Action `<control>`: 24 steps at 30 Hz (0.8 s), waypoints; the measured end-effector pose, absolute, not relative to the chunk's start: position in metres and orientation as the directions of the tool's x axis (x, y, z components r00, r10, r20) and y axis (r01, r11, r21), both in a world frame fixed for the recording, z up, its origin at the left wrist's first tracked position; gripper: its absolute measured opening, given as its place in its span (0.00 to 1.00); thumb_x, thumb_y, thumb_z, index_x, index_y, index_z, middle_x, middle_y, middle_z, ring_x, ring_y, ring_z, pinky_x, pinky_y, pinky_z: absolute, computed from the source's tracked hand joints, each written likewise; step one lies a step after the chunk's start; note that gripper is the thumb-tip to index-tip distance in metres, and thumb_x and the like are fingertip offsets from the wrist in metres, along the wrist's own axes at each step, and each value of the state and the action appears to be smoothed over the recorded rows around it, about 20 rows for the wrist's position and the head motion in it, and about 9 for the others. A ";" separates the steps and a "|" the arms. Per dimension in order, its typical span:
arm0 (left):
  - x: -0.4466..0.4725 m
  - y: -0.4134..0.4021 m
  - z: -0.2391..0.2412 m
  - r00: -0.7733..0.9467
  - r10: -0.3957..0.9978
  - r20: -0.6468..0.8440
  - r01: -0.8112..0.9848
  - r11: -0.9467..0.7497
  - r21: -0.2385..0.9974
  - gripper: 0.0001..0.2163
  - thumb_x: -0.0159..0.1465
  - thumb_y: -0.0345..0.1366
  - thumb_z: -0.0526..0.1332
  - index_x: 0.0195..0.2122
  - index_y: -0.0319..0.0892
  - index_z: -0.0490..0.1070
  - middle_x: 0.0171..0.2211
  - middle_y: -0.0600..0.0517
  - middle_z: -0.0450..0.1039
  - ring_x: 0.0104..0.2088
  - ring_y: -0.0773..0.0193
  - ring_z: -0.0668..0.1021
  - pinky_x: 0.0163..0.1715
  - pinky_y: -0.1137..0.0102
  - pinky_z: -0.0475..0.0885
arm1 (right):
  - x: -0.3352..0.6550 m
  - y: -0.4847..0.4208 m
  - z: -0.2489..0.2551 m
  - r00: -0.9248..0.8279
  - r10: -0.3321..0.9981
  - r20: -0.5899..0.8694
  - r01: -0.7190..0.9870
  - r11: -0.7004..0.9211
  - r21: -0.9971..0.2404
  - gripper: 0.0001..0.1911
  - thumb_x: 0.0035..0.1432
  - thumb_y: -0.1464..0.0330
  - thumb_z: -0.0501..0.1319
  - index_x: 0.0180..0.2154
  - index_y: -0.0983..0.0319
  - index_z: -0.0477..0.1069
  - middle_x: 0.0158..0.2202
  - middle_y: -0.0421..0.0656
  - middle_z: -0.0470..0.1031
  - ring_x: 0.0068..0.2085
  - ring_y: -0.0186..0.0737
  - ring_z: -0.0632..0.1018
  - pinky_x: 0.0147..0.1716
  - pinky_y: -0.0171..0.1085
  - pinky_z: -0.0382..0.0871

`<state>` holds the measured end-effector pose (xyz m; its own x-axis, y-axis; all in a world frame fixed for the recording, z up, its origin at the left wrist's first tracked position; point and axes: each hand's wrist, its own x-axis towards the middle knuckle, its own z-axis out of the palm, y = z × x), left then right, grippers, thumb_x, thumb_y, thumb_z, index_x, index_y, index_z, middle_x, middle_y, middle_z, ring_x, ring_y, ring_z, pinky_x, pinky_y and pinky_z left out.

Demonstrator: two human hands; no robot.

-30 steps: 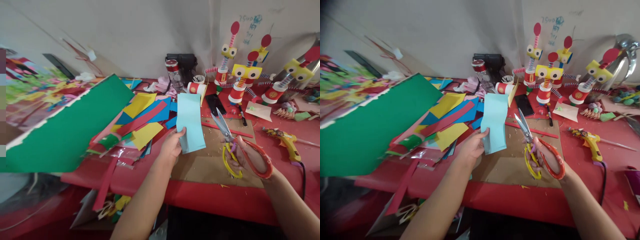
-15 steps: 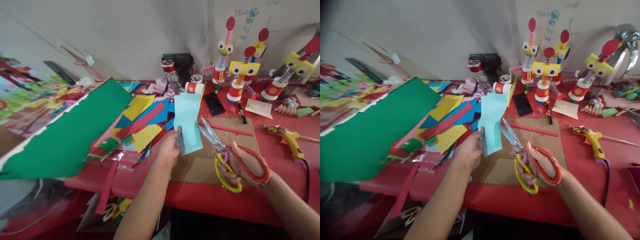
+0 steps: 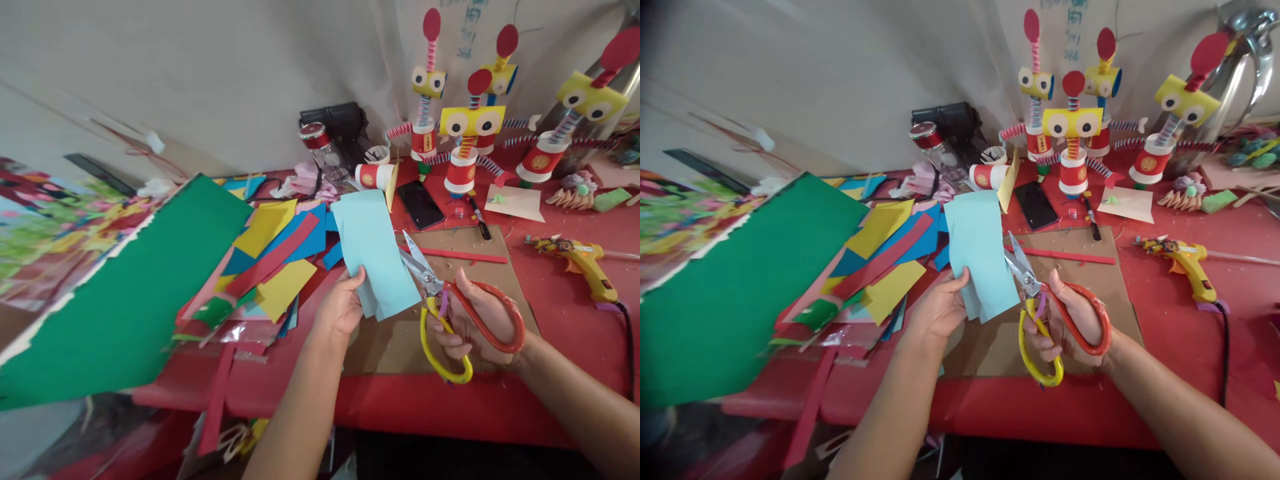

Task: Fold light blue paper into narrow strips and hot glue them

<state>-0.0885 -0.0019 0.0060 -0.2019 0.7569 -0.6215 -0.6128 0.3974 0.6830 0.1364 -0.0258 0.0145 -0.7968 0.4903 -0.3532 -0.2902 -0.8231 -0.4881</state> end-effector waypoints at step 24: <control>-0.088 -0.003 0.000 -0.215 0.777 -0.591 -0.548 0.405 0.732 0.11 0.56 0.25 0.69 0.40 0.40 0.76 0.36 0.47 0.82 0.38 0.55 0.84 0.41 0.64 0.80 | 0.123 -0.041 0.013 -0.748 0.540 -0.386 -0.187 -0.729 -0.658 0.41 0.50 0.28 0.40 0.23 0.60 0.60 0.12 0.32 0.55 0.11 0.25 0.55 0.11 0.31 0.48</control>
<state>-0.0883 -0.0028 -0.0004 -0.2151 0.7773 -0.5912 -0.5479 0.4051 0.7319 0.1231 -0.0412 0.0126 -0.7485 0.5396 -0.3855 -0.1866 -0.7292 -0.6584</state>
